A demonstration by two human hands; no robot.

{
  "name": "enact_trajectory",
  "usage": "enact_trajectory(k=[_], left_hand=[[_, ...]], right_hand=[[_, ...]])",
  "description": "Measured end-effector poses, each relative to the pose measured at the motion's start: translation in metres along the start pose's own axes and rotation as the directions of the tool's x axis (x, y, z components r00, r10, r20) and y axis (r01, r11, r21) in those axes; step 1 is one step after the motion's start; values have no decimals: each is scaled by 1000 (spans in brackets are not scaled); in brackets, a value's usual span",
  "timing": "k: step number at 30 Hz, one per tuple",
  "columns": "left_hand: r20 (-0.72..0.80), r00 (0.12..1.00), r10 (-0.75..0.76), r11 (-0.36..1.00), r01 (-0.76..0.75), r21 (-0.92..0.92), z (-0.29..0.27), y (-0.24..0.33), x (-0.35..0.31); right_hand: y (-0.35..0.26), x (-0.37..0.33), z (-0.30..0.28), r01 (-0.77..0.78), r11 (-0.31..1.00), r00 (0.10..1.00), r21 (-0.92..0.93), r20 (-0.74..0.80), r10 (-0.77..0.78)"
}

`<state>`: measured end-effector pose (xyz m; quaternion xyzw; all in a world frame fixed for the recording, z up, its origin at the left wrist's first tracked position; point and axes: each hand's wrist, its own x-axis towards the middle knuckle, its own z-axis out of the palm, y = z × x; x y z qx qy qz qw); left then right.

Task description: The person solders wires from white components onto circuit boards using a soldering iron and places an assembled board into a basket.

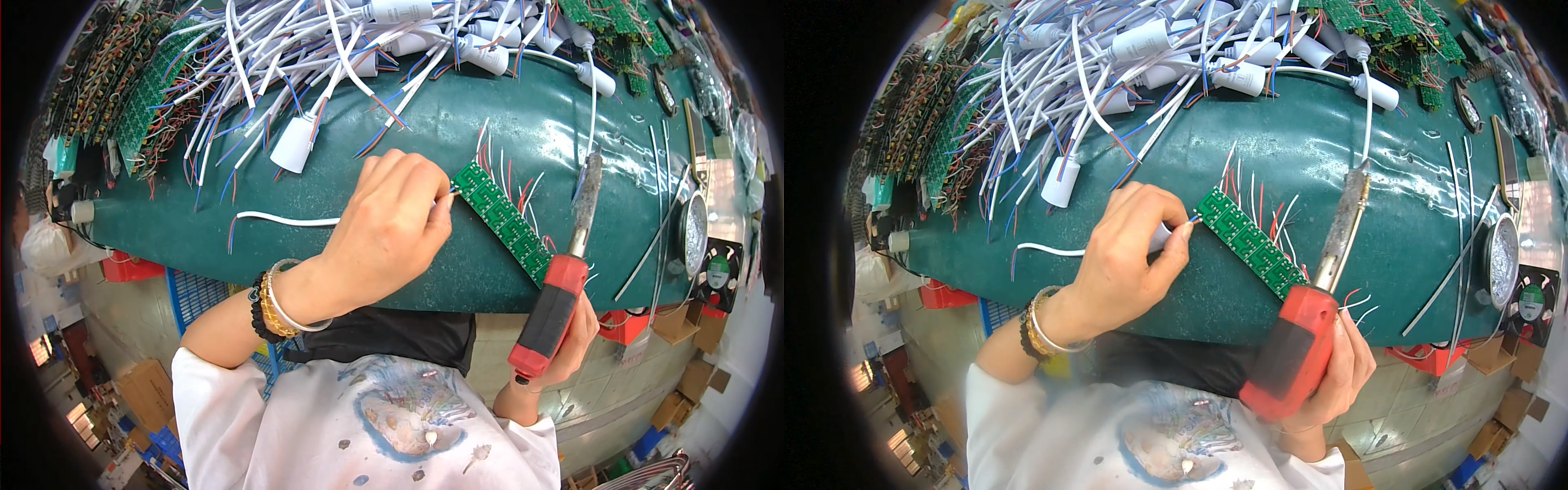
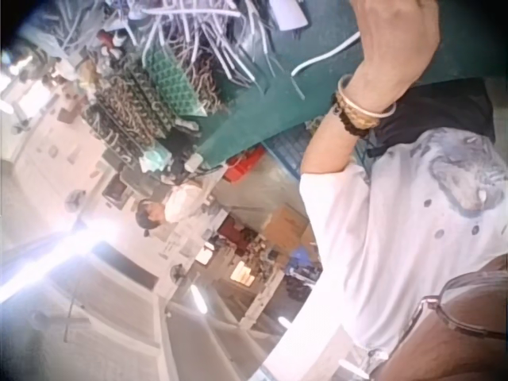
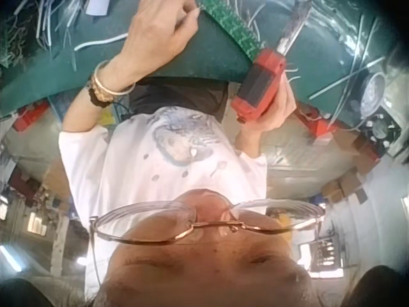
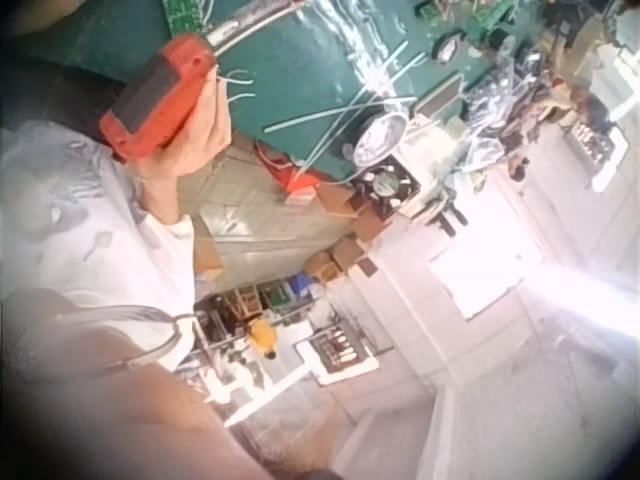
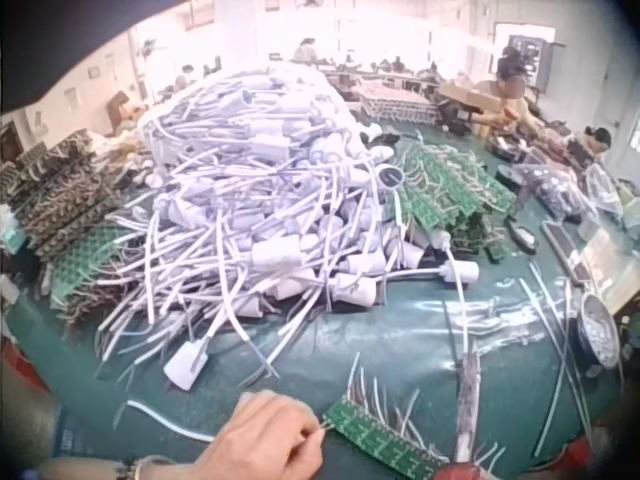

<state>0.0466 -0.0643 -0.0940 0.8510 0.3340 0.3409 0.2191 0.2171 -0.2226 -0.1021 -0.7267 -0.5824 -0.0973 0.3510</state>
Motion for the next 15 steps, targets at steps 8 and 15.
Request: enact_trajectory(k=[8,15], left_hand=[[-62,998,-23,998,26,58,5,-6,6],[-41,995,-94,987,98,125,11,-4,4]], right_hand=[[-8,0,6,-108,992,992,-62,-66,104],[-5,-4,4,-136,989,989,-59,-67,132]])
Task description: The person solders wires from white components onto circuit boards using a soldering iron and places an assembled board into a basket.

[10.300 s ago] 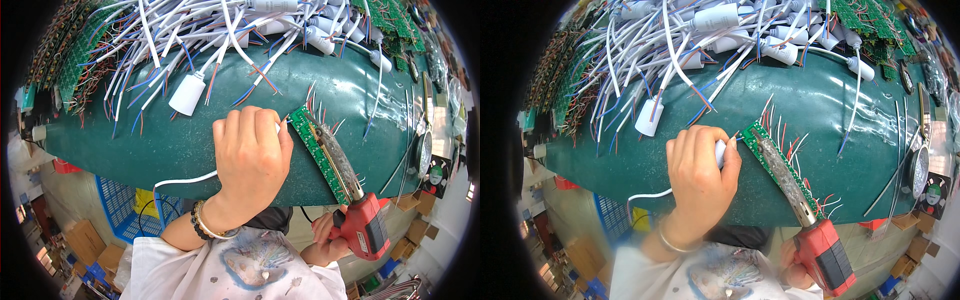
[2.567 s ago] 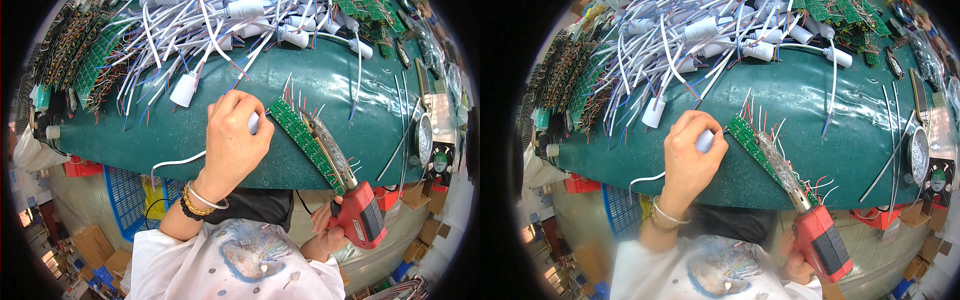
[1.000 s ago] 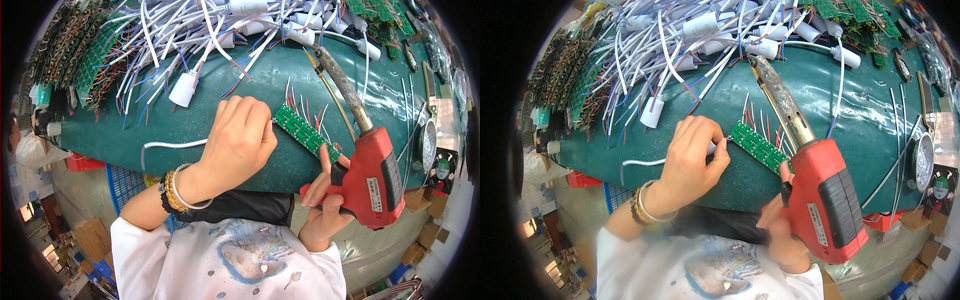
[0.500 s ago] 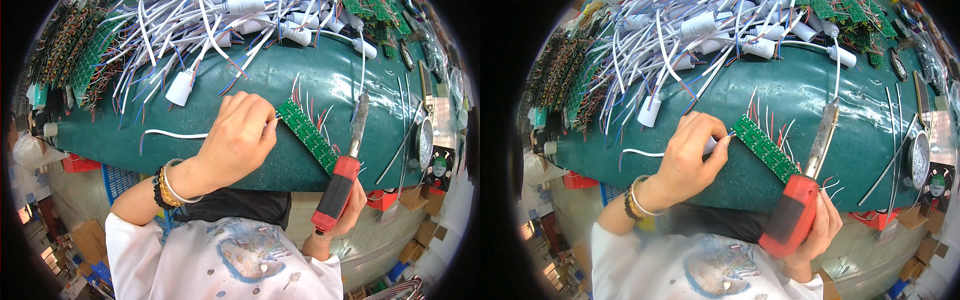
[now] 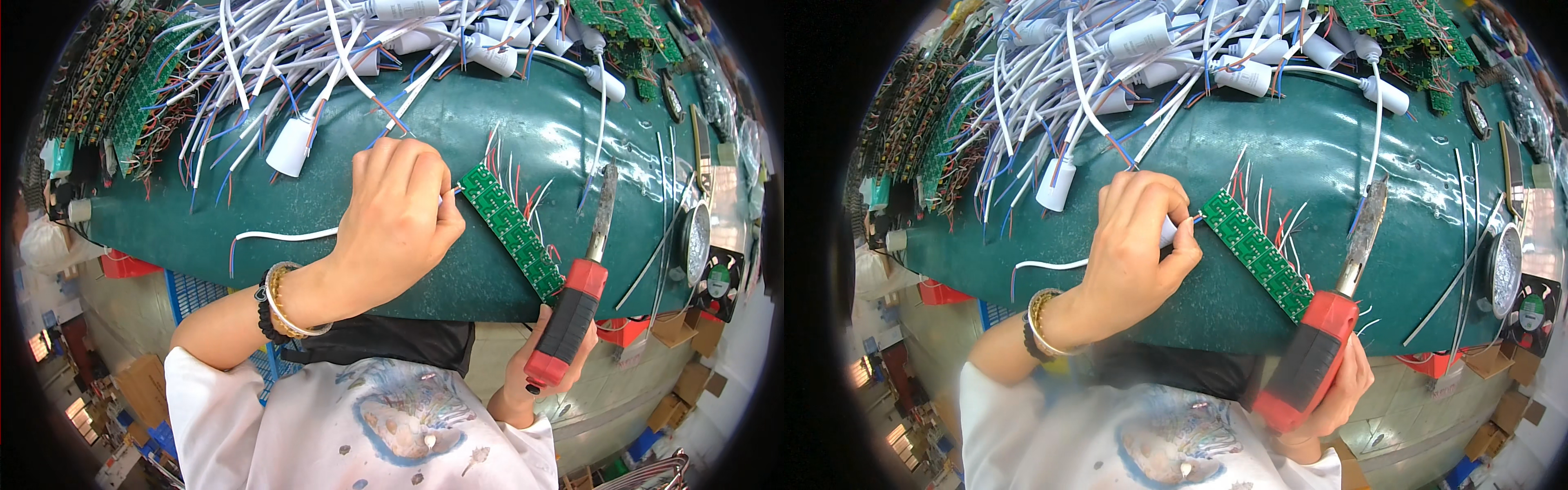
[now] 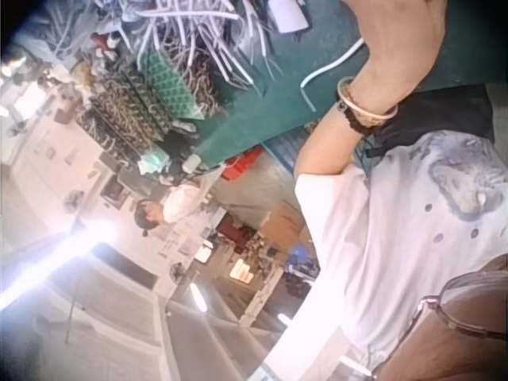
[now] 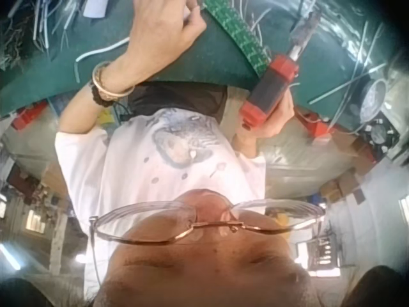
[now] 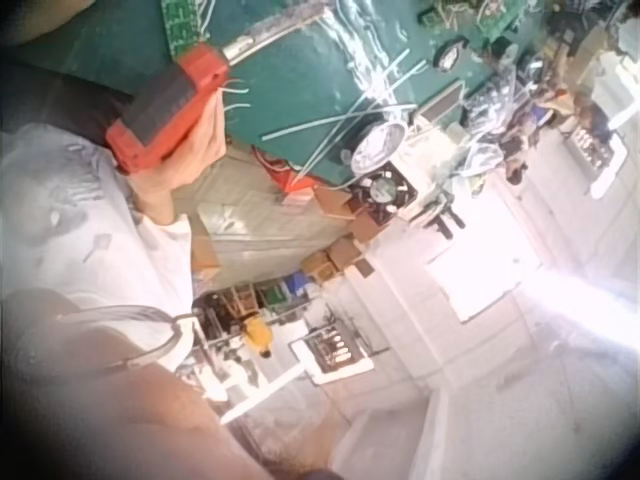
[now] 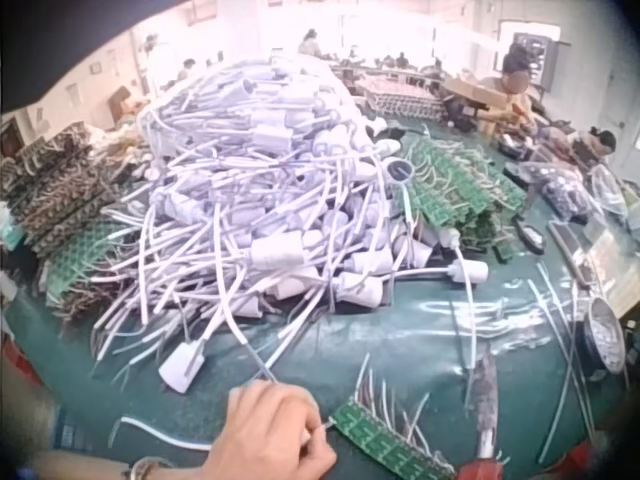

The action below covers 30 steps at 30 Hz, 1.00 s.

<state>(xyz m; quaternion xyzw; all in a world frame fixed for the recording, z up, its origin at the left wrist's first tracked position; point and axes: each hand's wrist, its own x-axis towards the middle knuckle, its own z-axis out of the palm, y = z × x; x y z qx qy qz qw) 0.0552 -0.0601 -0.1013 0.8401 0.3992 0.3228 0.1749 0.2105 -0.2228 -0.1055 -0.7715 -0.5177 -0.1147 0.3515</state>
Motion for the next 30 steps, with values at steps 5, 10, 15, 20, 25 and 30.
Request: enact_trajectory(k=[5,10,15,20,25,30], left_hand=[[10,1000,-1,999,1,46,2,1,2],[-15,1000,10,1000,-9,28,3,0,0],[-29,1000,7,999,-6,49,5,0,-1],[-17,1000,2,998,-1,63,5,0,-1],[-27,1000,8,998,-6,59,5,0,0],[-24,1000,6,999,-5,47,5,0,0]], right_hand=[[2,-6,2,-25,1000,1000,-18,-10,25],[0,-4,-4,-220,976,971,-9,99,220],[-5,2,-18,-193,964,978,183,118,173],[-4,-2,-22,-150,658,973,738,-6,229],[6,-7,-25,-360,428,933,829,311,183],[10,-18,-20,-441,519,896,732,398,198]])
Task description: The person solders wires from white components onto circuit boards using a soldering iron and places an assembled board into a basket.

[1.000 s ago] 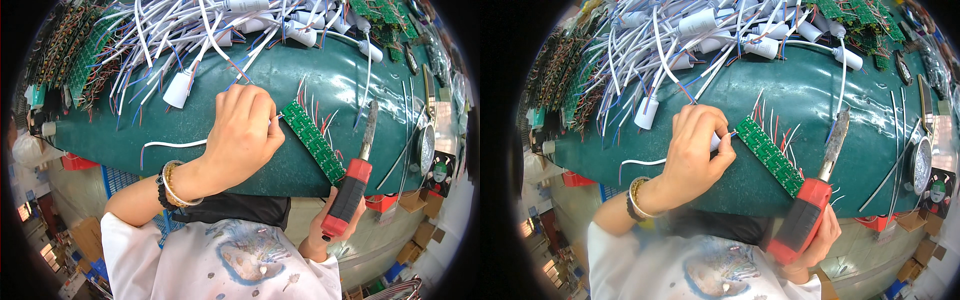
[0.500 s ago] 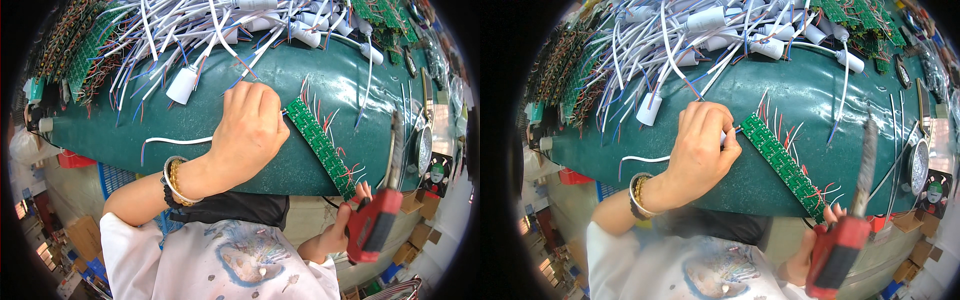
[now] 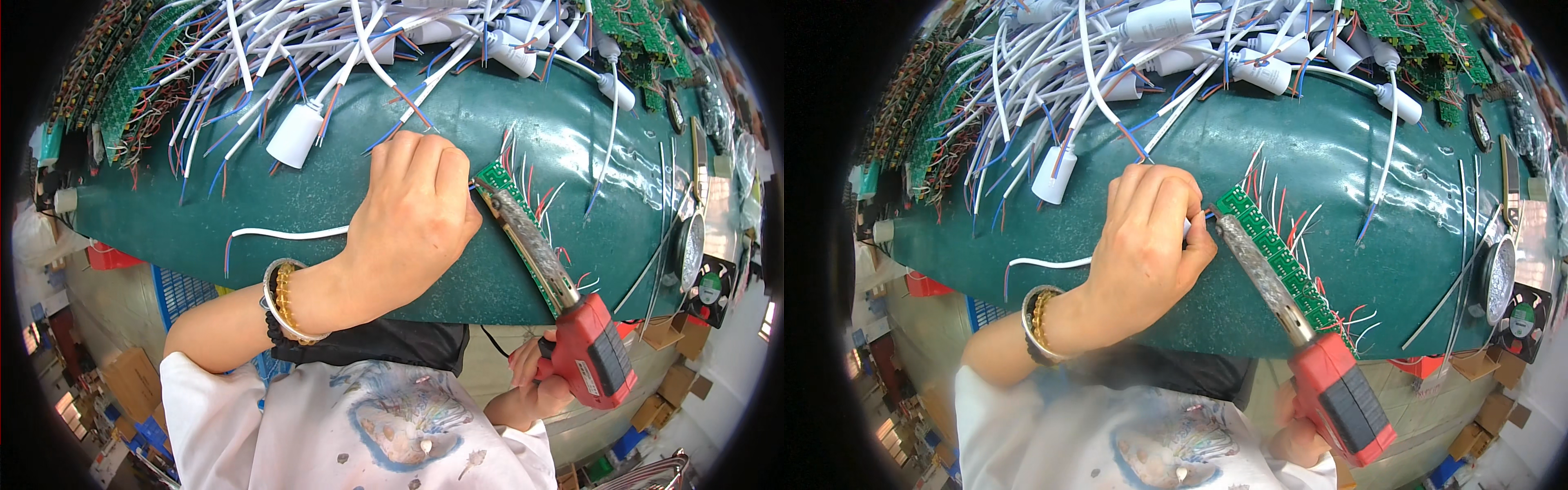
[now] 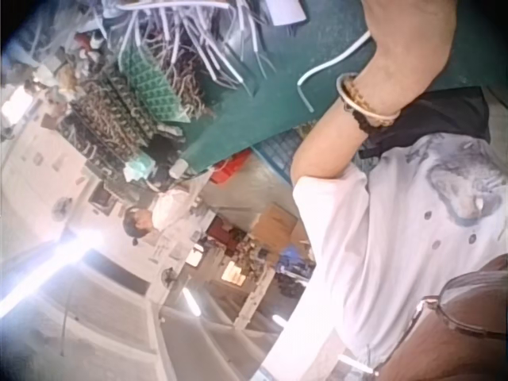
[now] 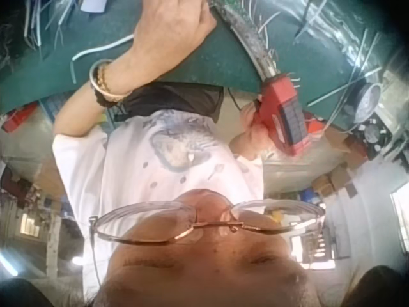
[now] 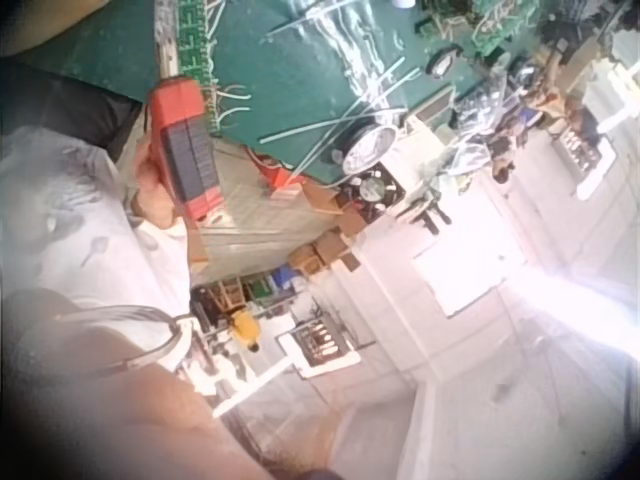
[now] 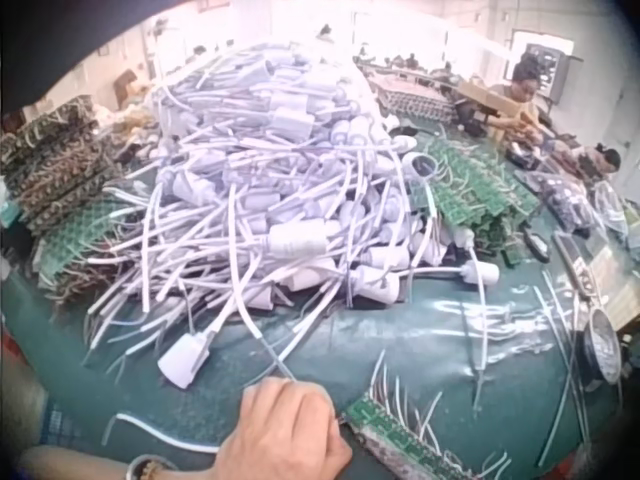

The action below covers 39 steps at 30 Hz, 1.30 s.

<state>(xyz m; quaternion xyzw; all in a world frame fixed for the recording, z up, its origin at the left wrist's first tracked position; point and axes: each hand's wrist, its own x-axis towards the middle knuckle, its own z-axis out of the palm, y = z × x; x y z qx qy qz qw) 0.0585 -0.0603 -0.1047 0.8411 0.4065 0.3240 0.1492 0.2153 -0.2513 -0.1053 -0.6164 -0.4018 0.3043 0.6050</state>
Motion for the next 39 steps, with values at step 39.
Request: enact_trajectory(k=[39], left_hand=[[9,1000,0,1000,0,31,-3,8,3]], right_hand=[[-7,-8,-7,-54,982,995,184,88,38]])
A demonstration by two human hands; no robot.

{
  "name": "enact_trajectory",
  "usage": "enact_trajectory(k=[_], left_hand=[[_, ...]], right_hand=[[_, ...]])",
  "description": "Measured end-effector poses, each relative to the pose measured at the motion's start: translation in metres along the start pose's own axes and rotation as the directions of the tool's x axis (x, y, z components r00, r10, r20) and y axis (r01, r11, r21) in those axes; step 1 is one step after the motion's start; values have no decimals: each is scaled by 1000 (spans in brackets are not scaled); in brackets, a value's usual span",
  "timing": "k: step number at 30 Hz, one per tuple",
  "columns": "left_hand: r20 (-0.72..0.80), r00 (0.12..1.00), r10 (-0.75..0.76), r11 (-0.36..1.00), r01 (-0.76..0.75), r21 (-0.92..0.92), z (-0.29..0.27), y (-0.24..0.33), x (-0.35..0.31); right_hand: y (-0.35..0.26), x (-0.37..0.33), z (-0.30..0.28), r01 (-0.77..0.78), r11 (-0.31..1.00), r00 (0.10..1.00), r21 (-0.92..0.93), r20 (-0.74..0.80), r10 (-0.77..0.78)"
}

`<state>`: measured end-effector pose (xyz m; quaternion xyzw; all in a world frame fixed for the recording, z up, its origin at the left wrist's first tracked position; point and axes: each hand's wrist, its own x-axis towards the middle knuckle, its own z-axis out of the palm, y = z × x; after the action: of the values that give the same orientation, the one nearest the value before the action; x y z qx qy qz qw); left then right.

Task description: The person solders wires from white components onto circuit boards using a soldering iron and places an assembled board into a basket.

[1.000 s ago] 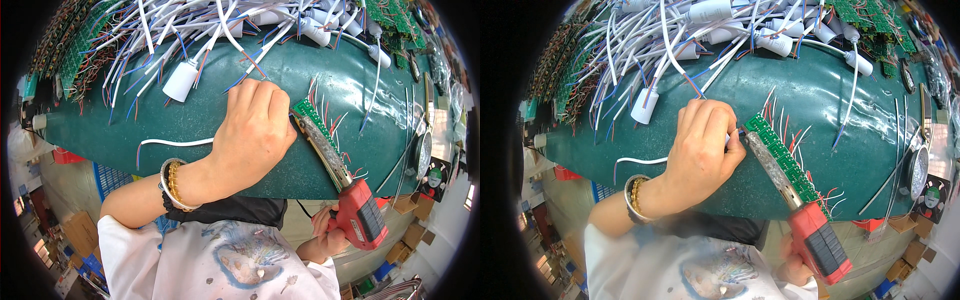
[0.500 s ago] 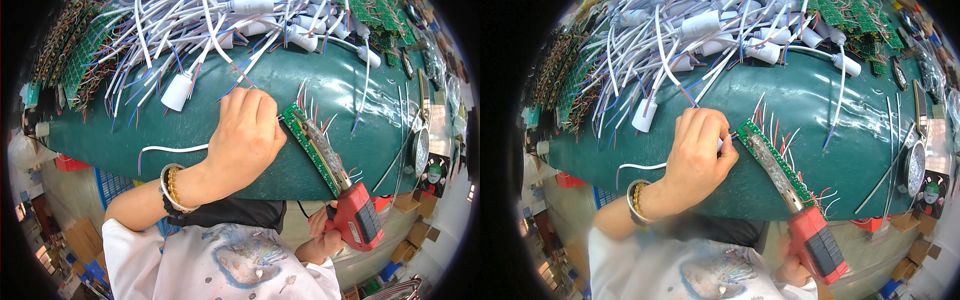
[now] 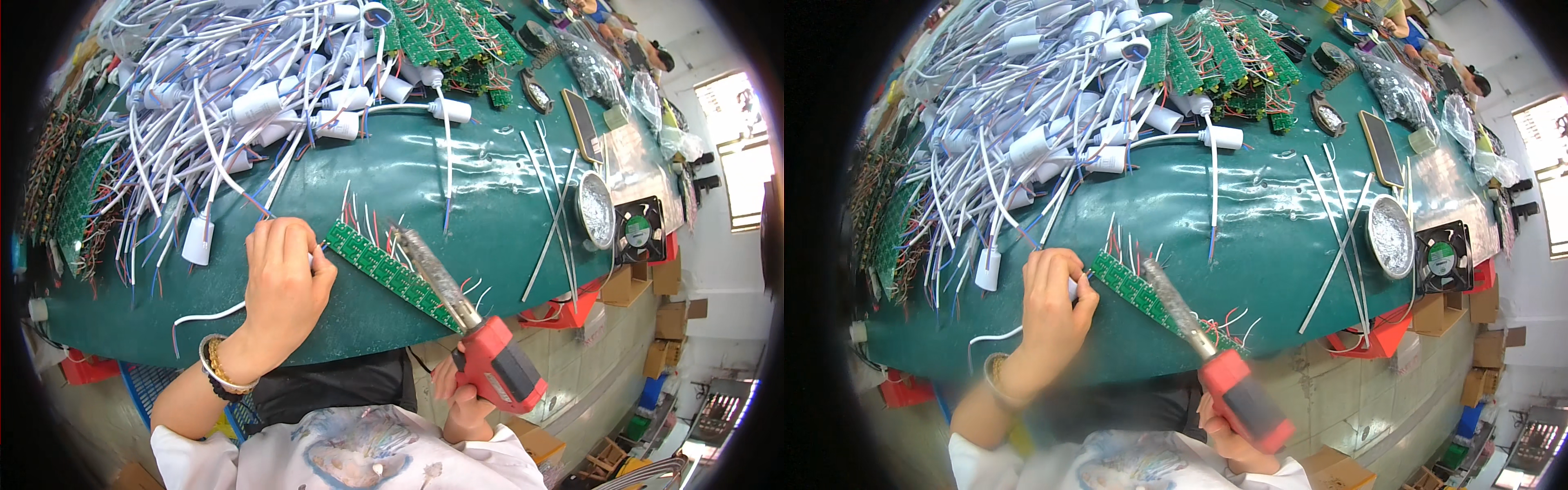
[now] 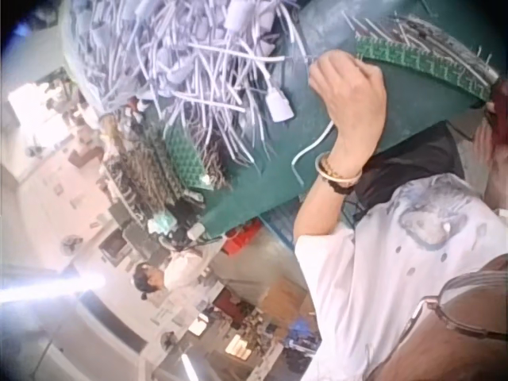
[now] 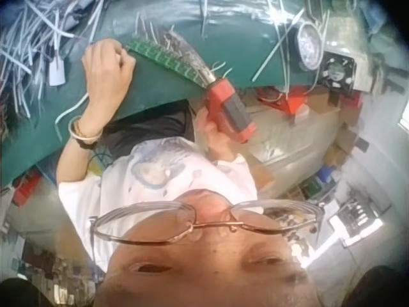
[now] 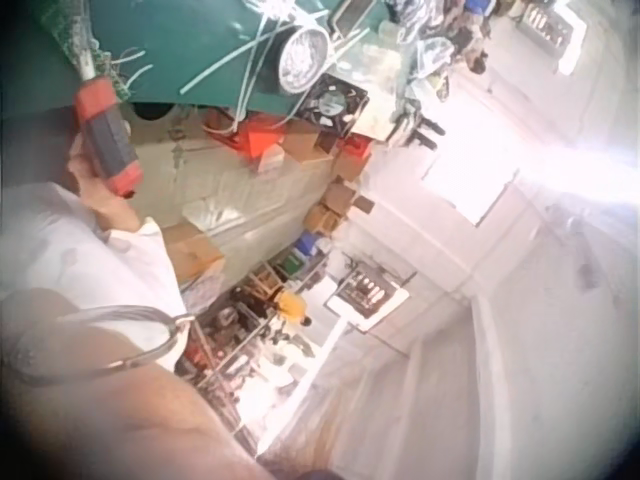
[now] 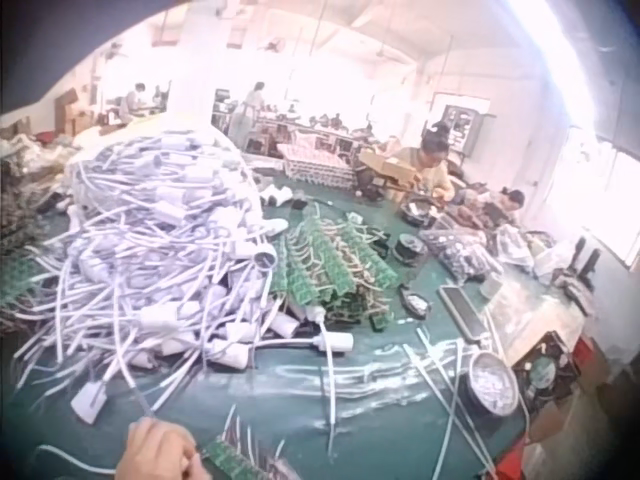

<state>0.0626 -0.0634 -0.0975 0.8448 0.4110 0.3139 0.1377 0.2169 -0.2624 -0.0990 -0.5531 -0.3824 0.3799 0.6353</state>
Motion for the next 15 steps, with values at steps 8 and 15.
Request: enact_trajectory(k=[8,15], left_hand=[[-9,1000,-10,1000,10,-7,0,-1,-2],[-51,998,41,999,-40,20,0,-3,-2]], right_hand=[[4,-5,3,121,992,985,35,-130,-116],[5,-9,8,141,989,961,40,-244,-128]])
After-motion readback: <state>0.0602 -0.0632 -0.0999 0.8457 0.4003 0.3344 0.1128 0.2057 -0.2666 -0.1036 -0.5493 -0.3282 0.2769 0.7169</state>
